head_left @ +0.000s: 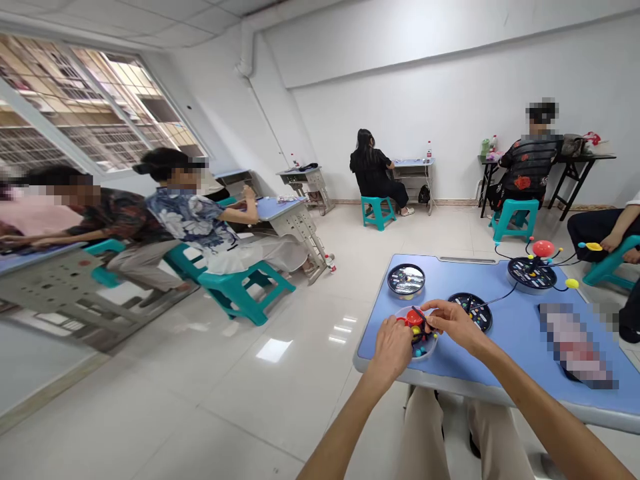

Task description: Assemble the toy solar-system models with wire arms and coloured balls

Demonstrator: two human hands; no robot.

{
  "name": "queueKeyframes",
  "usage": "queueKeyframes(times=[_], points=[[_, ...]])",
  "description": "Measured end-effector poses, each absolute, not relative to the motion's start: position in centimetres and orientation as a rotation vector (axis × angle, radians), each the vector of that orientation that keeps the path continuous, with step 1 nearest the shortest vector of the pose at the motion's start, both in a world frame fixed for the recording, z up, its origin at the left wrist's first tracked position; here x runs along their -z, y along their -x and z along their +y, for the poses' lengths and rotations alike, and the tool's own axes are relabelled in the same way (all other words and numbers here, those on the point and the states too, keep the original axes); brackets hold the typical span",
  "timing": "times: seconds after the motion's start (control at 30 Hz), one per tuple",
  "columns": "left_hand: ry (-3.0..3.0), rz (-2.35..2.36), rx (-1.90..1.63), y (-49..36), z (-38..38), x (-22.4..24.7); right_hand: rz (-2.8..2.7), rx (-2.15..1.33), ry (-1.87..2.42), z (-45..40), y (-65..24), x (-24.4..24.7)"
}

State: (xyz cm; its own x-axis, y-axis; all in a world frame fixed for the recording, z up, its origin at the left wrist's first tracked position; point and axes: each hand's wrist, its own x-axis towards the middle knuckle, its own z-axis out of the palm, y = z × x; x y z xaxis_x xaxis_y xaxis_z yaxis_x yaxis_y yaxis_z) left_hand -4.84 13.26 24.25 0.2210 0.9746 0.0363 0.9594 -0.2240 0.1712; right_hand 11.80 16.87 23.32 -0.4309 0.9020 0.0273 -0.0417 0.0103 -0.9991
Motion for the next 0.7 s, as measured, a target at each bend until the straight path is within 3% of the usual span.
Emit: queueKeyframes(times=[0.17, 0.43, 0.7], points=[[-2.280, 1.889, -0.319, 6.4, 12.4, -25.3, -1.303, -1.553, 0.923, 15.9, -12.6, -24.1], [-1.539, 1.535, -1.212, 5.7, 11.1, -24.5, -1.187, -1.505, 0.985, 14.4, -11.7, -23.9], [-1.779, 1.282, -1.556, 2.0, 9.1, -23.5, -1.265, -1.323, 0.865, 12.8, -10.9, -24.3]])
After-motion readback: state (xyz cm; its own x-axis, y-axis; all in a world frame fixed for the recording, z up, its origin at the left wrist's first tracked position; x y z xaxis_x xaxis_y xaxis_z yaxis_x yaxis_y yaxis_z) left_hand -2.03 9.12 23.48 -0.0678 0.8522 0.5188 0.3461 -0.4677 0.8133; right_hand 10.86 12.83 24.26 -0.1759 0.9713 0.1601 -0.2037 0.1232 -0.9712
